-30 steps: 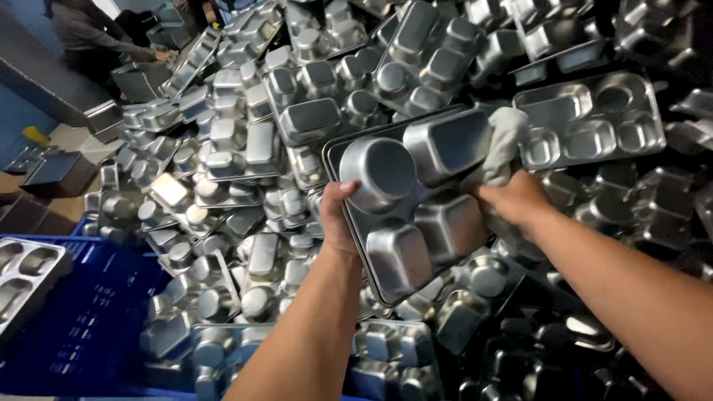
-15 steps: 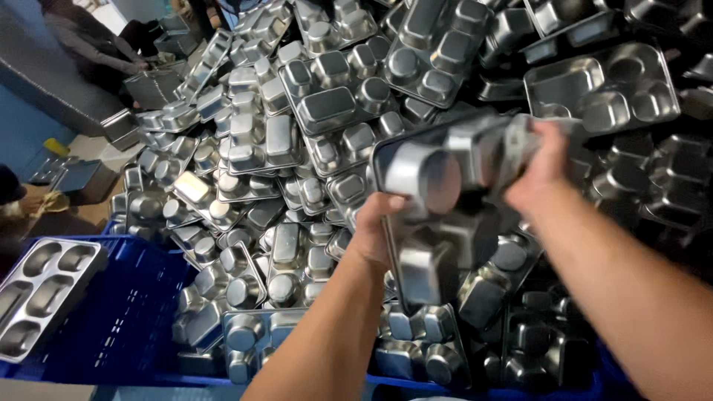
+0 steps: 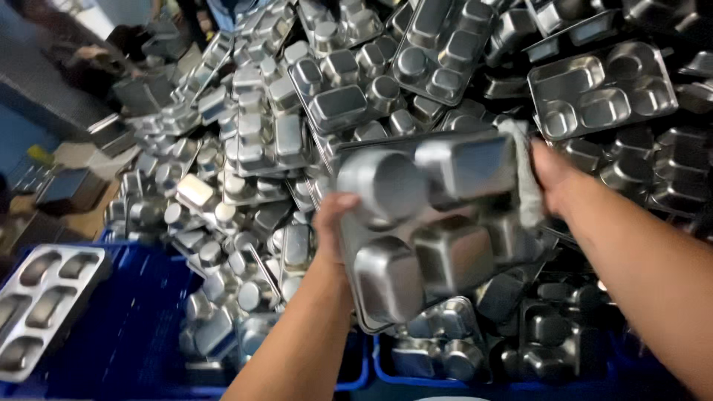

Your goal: The person wipes multiple stainless steel compartment trays with a white cloth, picking each tray from a large pile, wiping both sides, and placing them into a blue crate. Another person is visible in the background performing similar actions.

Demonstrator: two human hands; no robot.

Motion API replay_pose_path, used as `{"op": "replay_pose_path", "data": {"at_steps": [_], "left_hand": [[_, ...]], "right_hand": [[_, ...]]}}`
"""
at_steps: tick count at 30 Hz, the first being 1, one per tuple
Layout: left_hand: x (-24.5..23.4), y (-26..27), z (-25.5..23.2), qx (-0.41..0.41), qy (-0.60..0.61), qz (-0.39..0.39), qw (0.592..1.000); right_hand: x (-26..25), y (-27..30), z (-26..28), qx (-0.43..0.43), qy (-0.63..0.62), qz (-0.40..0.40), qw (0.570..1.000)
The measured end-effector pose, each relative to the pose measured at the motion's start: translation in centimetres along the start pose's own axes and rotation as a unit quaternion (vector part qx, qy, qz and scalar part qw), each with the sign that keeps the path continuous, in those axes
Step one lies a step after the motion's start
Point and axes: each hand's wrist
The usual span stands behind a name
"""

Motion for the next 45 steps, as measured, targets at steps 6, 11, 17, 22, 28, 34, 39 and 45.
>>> {"op": "replay_pose_path", "data": {"at_steps": [6,11,17,22,28,34,39,45], "left_hand": [[-6.4,-1.5,-8.2,0.096,0.121,-0.047,0.987],[-8.7,-4.1,-8.0,0.009,0.13,-0.111,0.985],[-6.6,-5.2,-5.8,-0.036,-0.171,0.134,0.975],[-1.0,-0.1,-2.5,0.084,-0.641,0.431,0.63],[-2.4,0.5,-2.7,0.181,-0.699,0.229,0.653],[-2.9,4.0,6.8,-0.249,0.056,-0.054,0.965],[0.7,4.2,10.4,-0.22,0.183,-0.087,0.954],[5.9,7.5,9.3,-0.27,0.04,-0.119,0.955]], "right_hand": [[10.4,4.1,-4.5,0.073,-0.028,-0.029,0.996],[27.6,4.9,-11.8,0.104,-0.166,-0.133,0.972],[22.9,9.6,-8.5,0.147,-0.289,-0.189,0.927],[15.7,13.3,-5.9,0.004,-0.171,-0.219,0.961],[10.8,16.7,-12.9,-0.116,-0.246,-0.437,0.857],[11.2,21.4,-16.2,-0.179,-0.194,-0.554,0.79],[12.6,27.8,-17.4,-0.216,0.493,-0.612,0.578],[17.3,27.8,-17.7,-0.094,0.612,-0.382,0.686]]}}
Point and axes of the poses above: each hand's wrist, its own y-axis away from the middle knuckle, its own x-axis out of the palm, z = x × y, and after that the axes turned 5 degrees about y, right-handed
